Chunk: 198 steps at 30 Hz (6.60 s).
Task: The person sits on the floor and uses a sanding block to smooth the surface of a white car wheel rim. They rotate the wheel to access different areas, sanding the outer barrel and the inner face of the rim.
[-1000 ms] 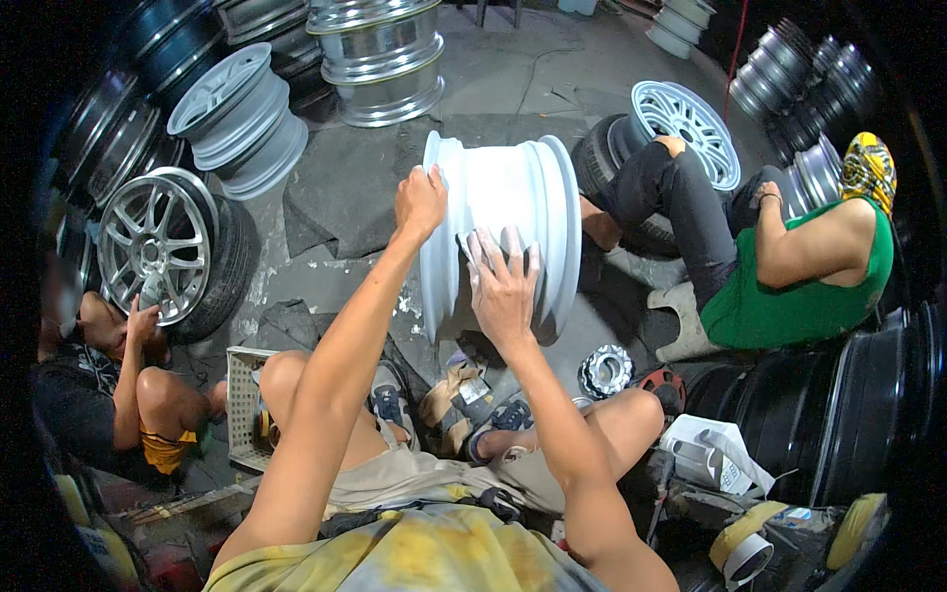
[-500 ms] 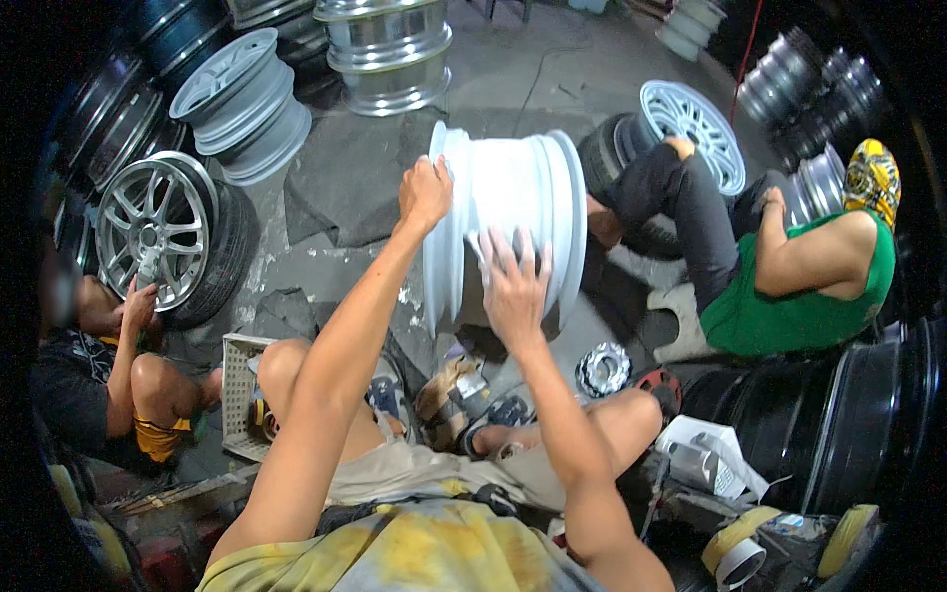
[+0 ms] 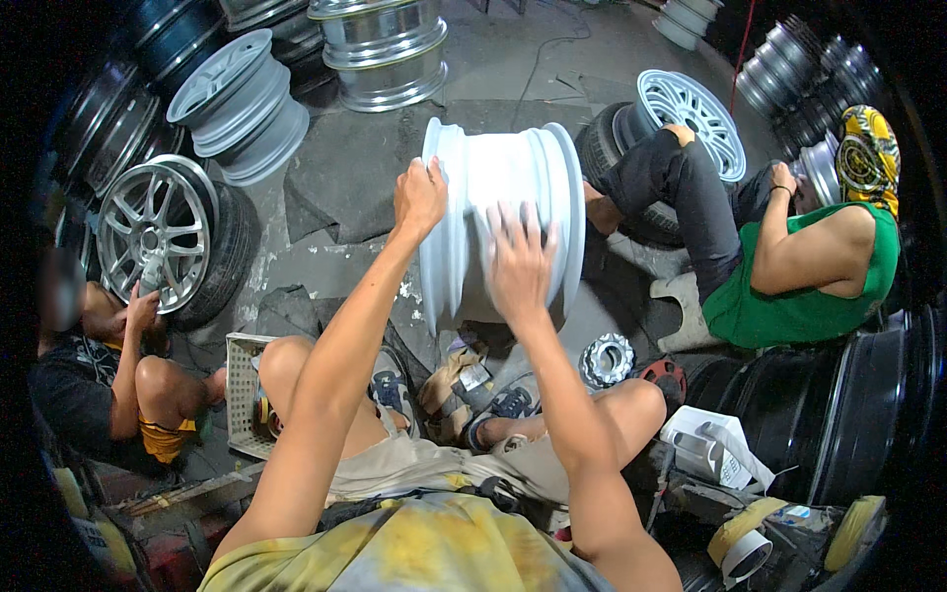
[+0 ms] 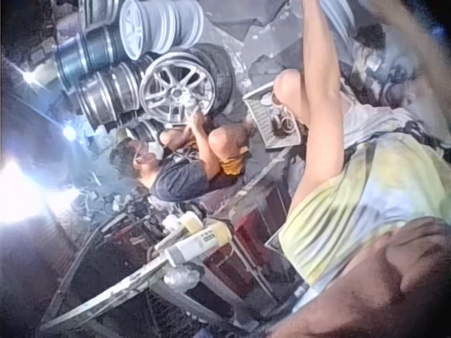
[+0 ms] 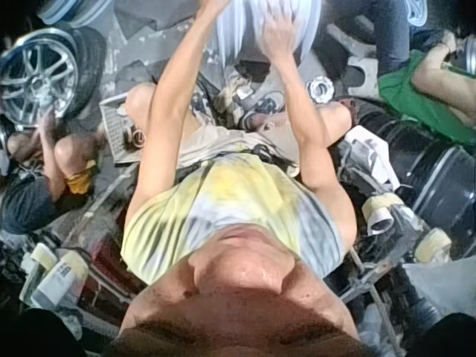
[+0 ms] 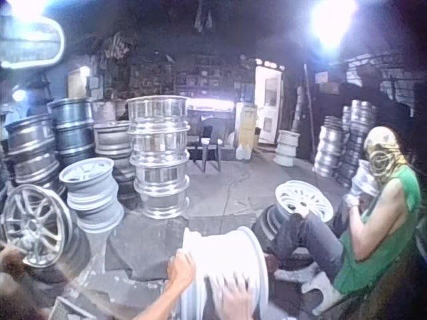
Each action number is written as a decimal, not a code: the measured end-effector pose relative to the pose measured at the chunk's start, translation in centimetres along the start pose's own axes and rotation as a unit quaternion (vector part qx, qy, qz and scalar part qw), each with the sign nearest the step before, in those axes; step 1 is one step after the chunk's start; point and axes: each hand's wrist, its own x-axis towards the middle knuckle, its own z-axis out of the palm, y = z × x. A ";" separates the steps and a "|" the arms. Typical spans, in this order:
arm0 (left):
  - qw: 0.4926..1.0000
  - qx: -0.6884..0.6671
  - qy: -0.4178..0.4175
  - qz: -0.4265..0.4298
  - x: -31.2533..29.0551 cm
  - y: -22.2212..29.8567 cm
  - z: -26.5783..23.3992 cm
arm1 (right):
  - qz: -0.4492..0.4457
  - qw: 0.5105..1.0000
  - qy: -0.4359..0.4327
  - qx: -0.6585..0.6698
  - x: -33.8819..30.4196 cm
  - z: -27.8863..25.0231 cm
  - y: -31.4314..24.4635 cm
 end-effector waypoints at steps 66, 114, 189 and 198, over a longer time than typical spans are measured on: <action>0.851 0.262 -0.152 0.429 -15.2 -0.8 -6.4 | 0.074 0.846 -0.492 0.190 -27.5 8.7 -2.6; 0.985 -0.018 -0.118 0.126 0.0 -2.2 -7.0 | 0.122 0.834 -0.500 0.198 -28.9 9.6 -1.8; 0.995 -0.007 -0.093 -0.023 -1.6 0.5 -2.0 | 0.247 0.892 -0.092 0.369 -11.2 -8.0 -2.1; 0.995 -0.015 -0.098 -0.020 -1.3 -0.5 -1.9 | 0.211 0.929 0.030 0.303 -7.3 -6.2 -3.5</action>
